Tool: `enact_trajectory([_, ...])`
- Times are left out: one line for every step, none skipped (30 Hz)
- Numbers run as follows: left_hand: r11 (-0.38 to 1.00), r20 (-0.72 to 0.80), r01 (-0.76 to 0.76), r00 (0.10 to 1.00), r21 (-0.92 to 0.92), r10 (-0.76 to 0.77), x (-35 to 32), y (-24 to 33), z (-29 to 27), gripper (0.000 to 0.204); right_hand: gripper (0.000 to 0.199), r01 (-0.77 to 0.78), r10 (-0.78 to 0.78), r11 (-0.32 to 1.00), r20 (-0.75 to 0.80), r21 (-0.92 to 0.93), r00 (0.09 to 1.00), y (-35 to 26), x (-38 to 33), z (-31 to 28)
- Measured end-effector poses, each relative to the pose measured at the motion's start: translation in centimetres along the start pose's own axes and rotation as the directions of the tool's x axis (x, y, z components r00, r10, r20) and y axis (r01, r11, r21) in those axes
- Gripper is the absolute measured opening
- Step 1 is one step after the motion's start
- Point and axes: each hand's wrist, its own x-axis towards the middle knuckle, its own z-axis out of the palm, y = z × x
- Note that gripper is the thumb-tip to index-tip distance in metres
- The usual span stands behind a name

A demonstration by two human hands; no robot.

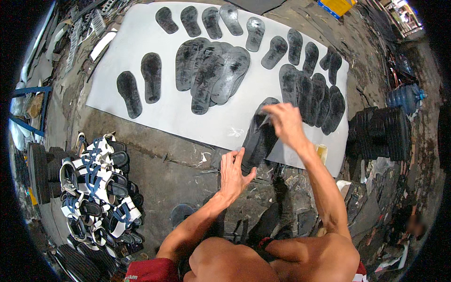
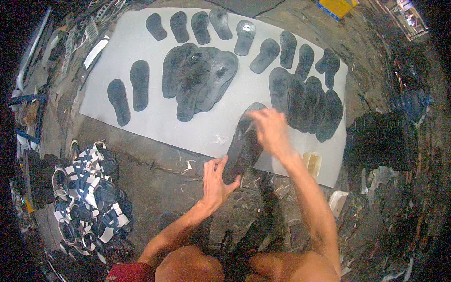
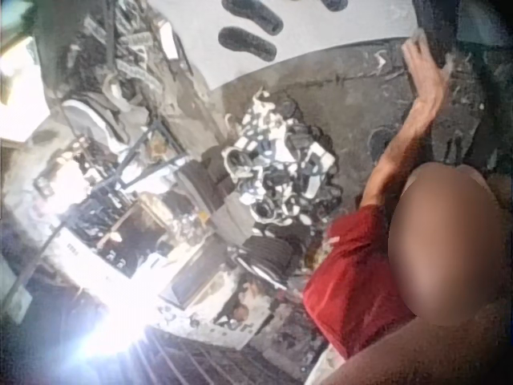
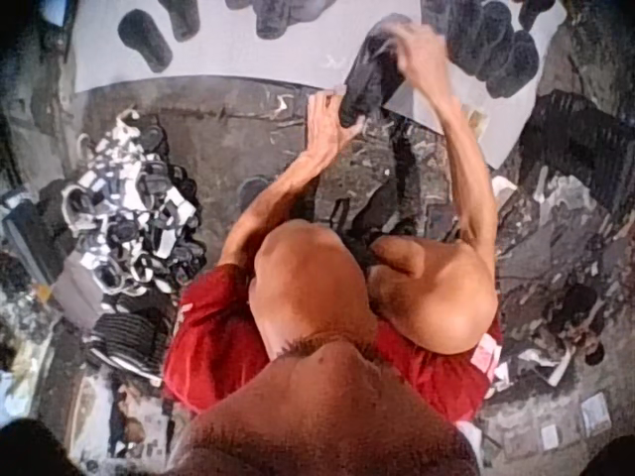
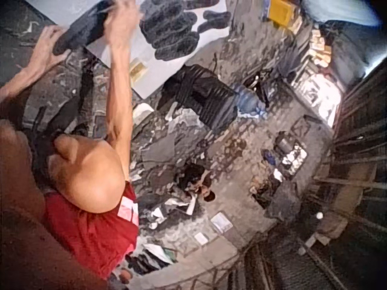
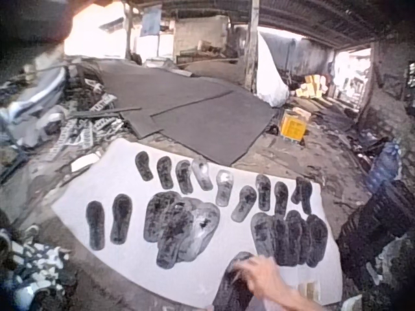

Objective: The person sits on the floor and scrubs multiple black shoe insoles with a brush and a yellow sponge. They pick up each insole, scrub it, and place it back on a white sheet, repeating the process for several insoles.

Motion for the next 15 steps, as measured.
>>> enact_trajectory([1.000,-0.013,-0.009,1.000,-0.003,0.009,0.3,0.0,0.0,0.093,0.036,-0.123,0.119,0.987,-0.049,-0.105,0.992,0.9,0.3,-0.6])
enact_trajectory([0.999,-0.001,0.006,1.000,-0.045,-0.007,0.3,0.4,-0.3,0.087,0.038,-0.134,0.127,0.989,-0.100,-0.066,0.987,1.3,-0.3,-0.4])
enact_trajectory([0.996,0.017,0.014,1.000,-0.085,-0.013,0.3,0.6,-0.7,0.081,0.040,-0.143,0.137,0.989,-0.150,-0.027,0.979,1.4,-1.1,0.1])
enact_trajectory([0.992,0.036,0.023,0.999,-0.126,-0.018,0.2,0.7,-1.3,0.075,0.042,-0.167,0.163,0.985,-0.096,-0.035,0.982,0.9,-2.5,0.8])
enact_trajectory([0.987,0.048,0.038,0.998,-0.156,-0.031,0.3,0.5,-2.1,0.069,0.045,-0.181,0.180,0.983,-0.039,-0.034,0.983,-1.2,-3.9,1.5])
enact_trajectory([0.979,-0.003,0.090,0.996,-0.184,-0.092,0.0,-0.3,-2.7,0.064,0.048,-0.190,0.191,0.981,0.016,-0.033,0.981,-3.5,-5.3,2.3])
enact_trajectory([0.966,-0.049,0.131,0.988,-0.223,-0.145,-0.3,-1.1,-3.0,0.060,0.052,-0.151,0.150,0.988,0.012,0.041,0.989,-5.4,-7.3,3.3])
enact_trajectory([0.947,-0.089,0.166,0.976,-0.274,-0.196,-0.4,-1.5,-3.1,0.057,0.056,-0.095,0.095,0.995,0.025,0.003,0.995,-7.0,-9.9,4.2])
enact_trajectory([0.932,-0.108,0.209,0.962,-0.296,-0.250,-0.1,-1.6,-3.7,0.061,0.058,-0.016,0.016,0.998,0.010,0.059,1.000,-8.5,-11.9,5.0])
enact_trajectory([0.914,-0.113,0.240,0.950,-0.328,-0.290,0.3,-2.0,-4.0,0.060,0.055,-0.010,0.004,0.996,0.062,0.087,0.998,-10.7,-13.2,4.4])
enact_trajectory([0.896,-0.120,0.267,0.937,-0.355,-0.327,0.6,-2.3,-4.2,0.060,0.050,0.005,-0.015,0.996,0.100,0.094,0.995,-12.0,-13.7,4.1])
enact_trajectory([0.897,-0.116,0.255,0.942,-0.361,-0.314,0.8,-2.4,-4.1,0.060,0.046,-0.092,0.086,0.975,0.034,0.202,0.996,-12.3,-13.8,3.6])
enact_trajectory([0.898,-0.110,0.242,0.947,-0.368,-0.301,1.1,-2.4,-3.8,0.059,0.042,-0.178,0.194,0.933,-0.021,0.313,0.981,-12.3,-13.8,2.9])
enact_trajectory([0.897,-0.108,0.236,0.950,-0.373,-0.294,1.0,-2.4,-3.7,0.059,0.037,-0.305,0.354,0.854,-0.040,0.421,0.934,-12.4,-12.9,1.2])
enact_trajectory([0.918,-0.049,0.223,0.966,-0.329,-0.252,0.5,-2.3,-3.7,0.060,0.033,-0.407,0.497,0.740,-0.029,0.536,0.867,-12.1,-11.5,-0.8])
